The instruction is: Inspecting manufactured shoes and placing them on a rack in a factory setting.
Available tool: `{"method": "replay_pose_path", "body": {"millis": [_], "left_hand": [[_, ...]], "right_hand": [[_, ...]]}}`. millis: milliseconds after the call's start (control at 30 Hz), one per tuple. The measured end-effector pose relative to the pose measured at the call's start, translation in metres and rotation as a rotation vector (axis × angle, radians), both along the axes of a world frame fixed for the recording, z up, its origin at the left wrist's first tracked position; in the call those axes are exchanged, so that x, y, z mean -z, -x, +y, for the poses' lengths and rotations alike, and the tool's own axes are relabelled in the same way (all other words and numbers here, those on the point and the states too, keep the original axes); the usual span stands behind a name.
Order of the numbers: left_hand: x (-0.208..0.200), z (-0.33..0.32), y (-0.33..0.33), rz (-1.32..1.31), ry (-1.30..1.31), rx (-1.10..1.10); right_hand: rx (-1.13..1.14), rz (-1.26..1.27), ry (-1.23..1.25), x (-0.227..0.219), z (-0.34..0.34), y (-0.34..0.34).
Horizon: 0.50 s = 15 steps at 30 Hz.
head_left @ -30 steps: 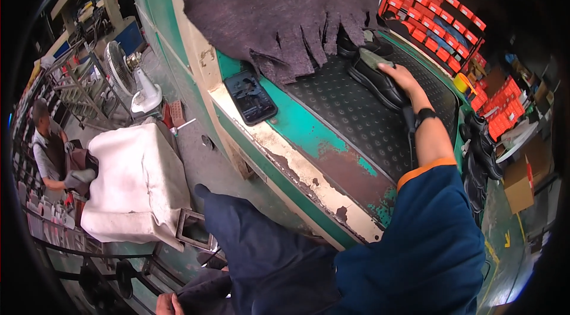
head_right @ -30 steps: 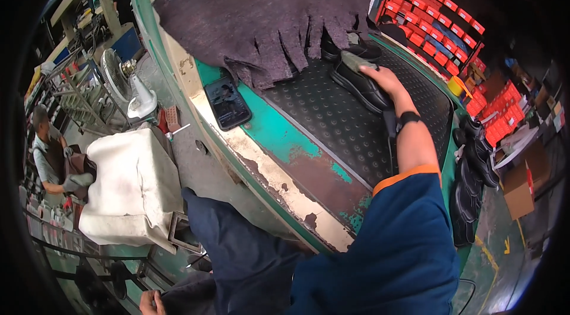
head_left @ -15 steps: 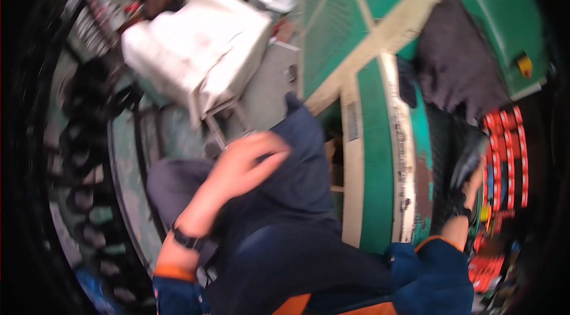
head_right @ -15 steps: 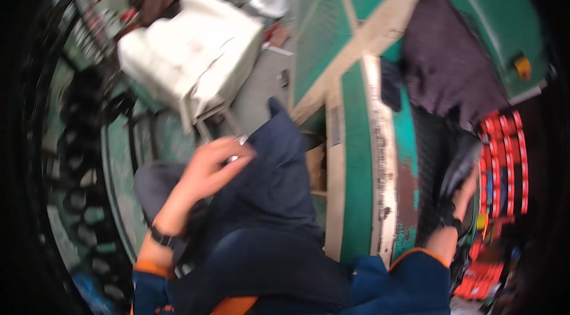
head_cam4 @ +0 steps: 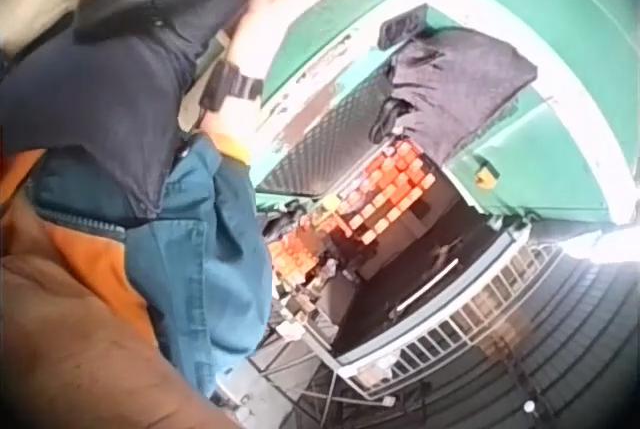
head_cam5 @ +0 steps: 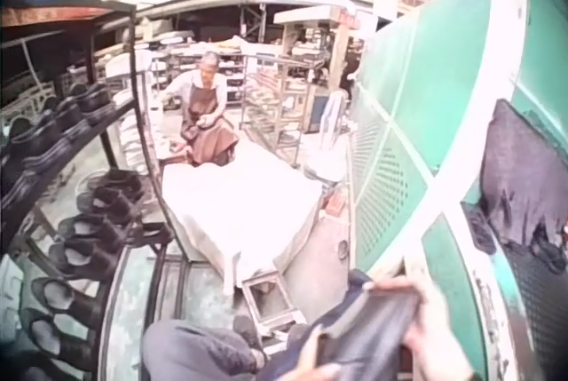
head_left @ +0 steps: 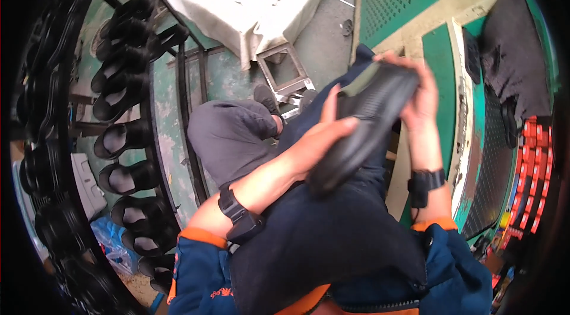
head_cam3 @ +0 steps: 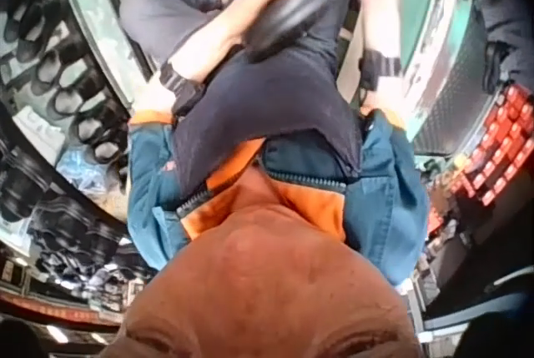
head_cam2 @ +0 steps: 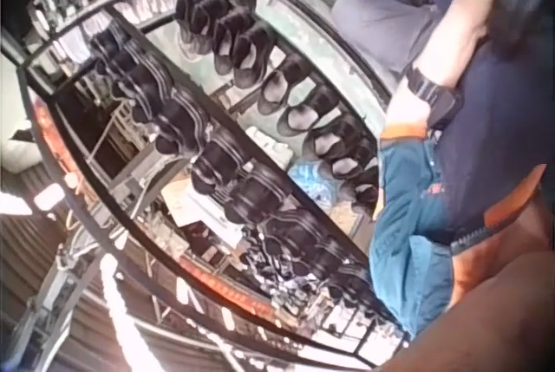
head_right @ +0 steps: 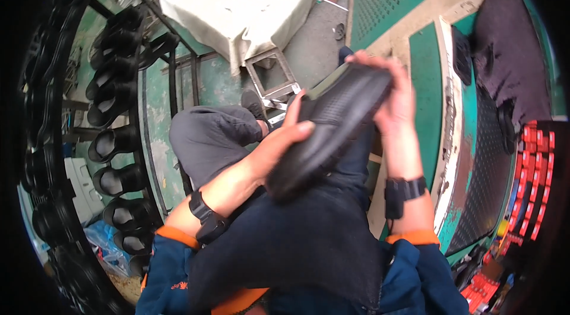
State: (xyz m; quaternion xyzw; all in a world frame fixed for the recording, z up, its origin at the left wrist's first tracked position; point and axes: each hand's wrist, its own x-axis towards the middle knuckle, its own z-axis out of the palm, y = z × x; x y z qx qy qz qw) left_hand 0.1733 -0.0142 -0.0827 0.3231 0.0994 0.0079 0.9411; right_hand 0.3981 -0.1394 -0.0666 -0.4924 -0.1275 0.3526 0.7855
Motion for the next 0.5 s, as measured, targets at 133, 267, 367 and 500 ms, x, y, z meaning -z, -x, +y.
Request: {"method": "replay_pose_path", "body": {"millis": [133,267,367,500], "left_hand": [[0.073,0.027,0.023,0.092,0.69,0.037],[0.088,0.027,0.024,0.287,0.667,-0.114],[0.074,0.023,0.026,0.491,0.247,-0.24],[0.067,0.035,0.031,0.408,0.452,-0.151]], "right_hand": [[-0.125,0.402,0.335,0.101,0.054,0.006],[-0.099,0.516,0.329,0.149,0.08,0.014],[-0.155,0.525,0.172,0.162,0.082,0.021],[-0.147,0.498,0.139,0.163,0.077,0.027]]}}
